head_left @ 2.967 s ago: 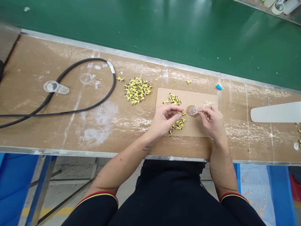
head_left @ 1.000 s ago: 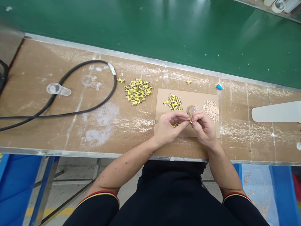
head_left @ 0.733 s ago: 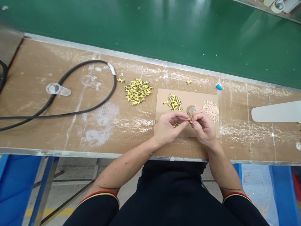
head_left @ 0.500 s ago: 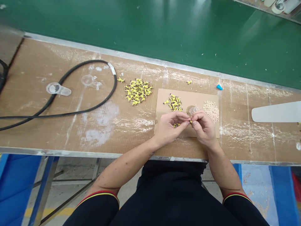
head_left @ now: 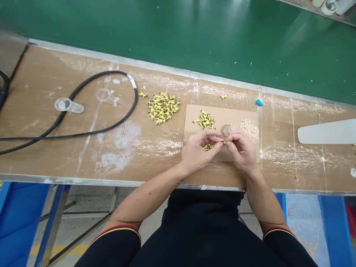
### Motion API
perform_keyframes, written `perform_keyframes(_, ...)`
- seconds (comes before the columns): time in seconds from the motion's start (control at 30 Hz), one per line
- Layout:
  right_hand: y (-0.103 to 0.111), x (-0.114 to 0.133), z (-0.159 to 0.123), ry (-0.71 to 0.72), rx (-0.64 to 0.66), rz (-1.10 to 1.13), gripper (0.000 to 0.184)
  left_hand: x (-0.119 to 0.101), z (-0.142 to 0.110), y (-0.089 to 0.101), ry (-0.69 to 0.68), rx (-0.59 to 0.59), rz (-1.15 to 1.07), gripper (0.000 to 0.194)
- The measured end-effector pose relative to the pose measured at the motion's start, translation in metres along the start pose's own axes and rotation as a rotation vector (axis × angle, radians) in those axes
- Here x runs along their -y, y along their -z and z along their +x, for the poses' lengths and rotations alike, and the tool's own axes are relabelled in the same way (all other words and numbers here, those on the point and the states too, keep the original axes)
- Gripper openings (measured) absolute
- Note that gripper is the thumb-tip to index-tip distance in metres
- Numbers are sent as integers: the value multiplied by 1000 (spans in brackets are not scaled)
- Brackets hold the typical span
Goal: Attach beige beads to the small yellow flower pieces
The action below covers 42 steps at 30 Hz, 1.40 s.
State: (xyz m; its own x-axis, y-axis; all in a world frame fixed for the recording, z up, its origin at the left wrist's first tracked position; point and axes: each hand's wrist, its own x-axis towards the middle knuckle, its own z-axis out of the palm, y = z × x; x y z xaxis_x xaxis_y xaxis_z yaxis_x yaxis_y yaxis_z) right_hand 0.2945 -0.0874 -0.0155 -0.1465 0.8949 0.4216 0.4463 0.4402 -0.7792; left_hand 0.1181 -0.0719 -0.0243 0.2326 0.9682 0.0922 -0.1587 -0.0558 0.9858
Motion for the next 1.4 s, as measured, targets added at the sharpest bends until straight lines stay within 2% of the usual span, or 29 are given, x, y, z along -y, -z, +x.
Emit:
perform_keyframes(0.17, 1, 0, 0, -28, 7, -10, 8, 1, 0, 0, 23, -8, 7, 21)
perform_keyframes(0.33, 0, 2, 1, -48, 8, 16, 11, 1, -1, 0, -45, -8, 63, 20)
perform_keyframes(0.47, -1, 2, 1, -69, 25, 45, 10, 1, -1, 1, -143, -19, 183, 18)
perform_keyframes(0.67, 0, 0, -1, -119, 50, 55, 9, 1, 1, 2, -372, -36, 341, 18)
perform_keyframes(0.87, -1, 0, -2, -119, 52, 51, 10, 0, 2, 2, -478, -56, 365, 28)
perform_keyframes(1.2, -2, -1, -3, -169, 62, 106, 11, 2, 1, 3, -473, -53, 430, 27)
perform_keyframes(1.4, -4, 2, -2, -206, 38, 216, 10, 5, 0, 3, -543, -59, 423, 33)
